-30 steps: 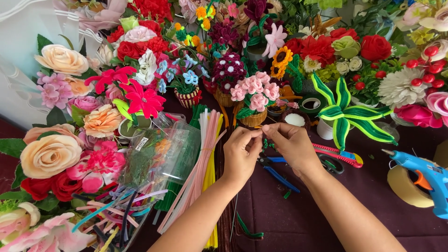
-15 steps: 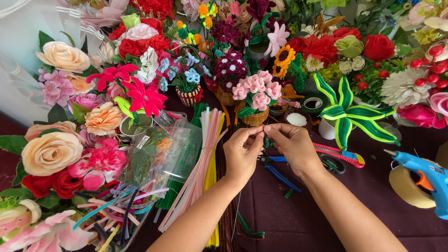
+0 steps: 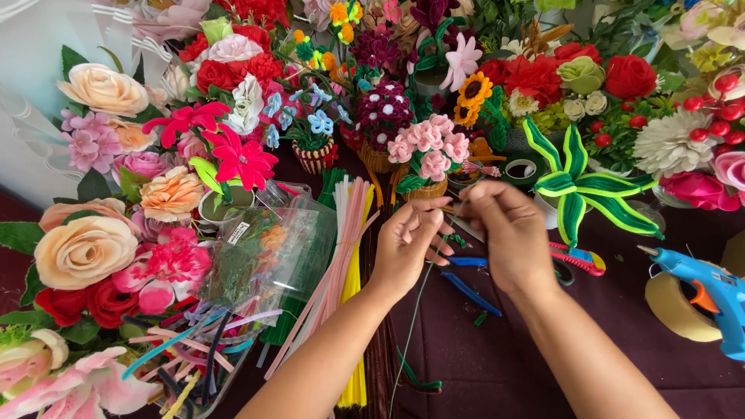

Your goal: Wrapping a wire stem with green floral tape and arranging handmade flowers made from pipe cleaners.

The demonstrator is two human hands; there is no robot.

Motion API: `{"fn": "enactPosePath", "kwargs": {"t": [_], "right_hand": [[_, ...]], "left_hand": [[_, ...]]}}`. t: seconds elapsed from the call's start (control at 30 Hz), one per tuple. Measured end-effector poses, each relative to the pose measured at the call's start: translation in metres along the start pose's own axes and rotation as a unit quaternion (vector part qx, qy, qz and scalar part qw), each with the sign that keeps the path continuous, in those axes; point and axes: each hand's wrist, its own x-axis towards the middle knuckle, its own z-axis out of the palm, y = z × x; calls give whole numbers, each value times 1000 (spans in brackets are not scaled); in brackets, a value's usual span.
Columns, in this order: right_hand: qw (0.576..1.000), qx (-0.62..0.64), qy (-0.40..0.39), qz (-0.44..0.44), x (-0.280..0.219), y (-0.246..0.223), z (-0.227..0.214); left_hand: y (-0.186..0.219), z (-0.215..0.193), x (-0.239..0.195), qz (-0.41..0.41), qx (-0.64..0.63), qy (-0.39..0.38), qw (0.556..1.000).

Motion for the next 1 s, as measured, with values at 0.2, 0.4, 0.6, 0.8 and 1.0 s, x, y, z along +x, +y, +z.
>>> {"fn": "enactPosePath", "kwargs": {"t": [0.2, 0.4, 0.6, 0.8, 1.0], "right_hand": [[997, 43, 0, -68, 8, -66, -24], [949, -231, -190, -99, 13, -104, -9], [924, -266, -272, -38, -6, -43, 16], [941, -203, -262, 70, -1, -22, 6], [945, -175, -255, 108, 2, -6, 0]], "left_hand": [[-1, -12, 7, 0, 4, -23, 1000], [-3, -23, 15, -19, -2, 33, 999], [-25, -49, 21, 34, 178, -100, 978], [2, -45, 18, 42, 240, -156, 957], [11, -43, 18, 68, 294, -166, 939]]}}
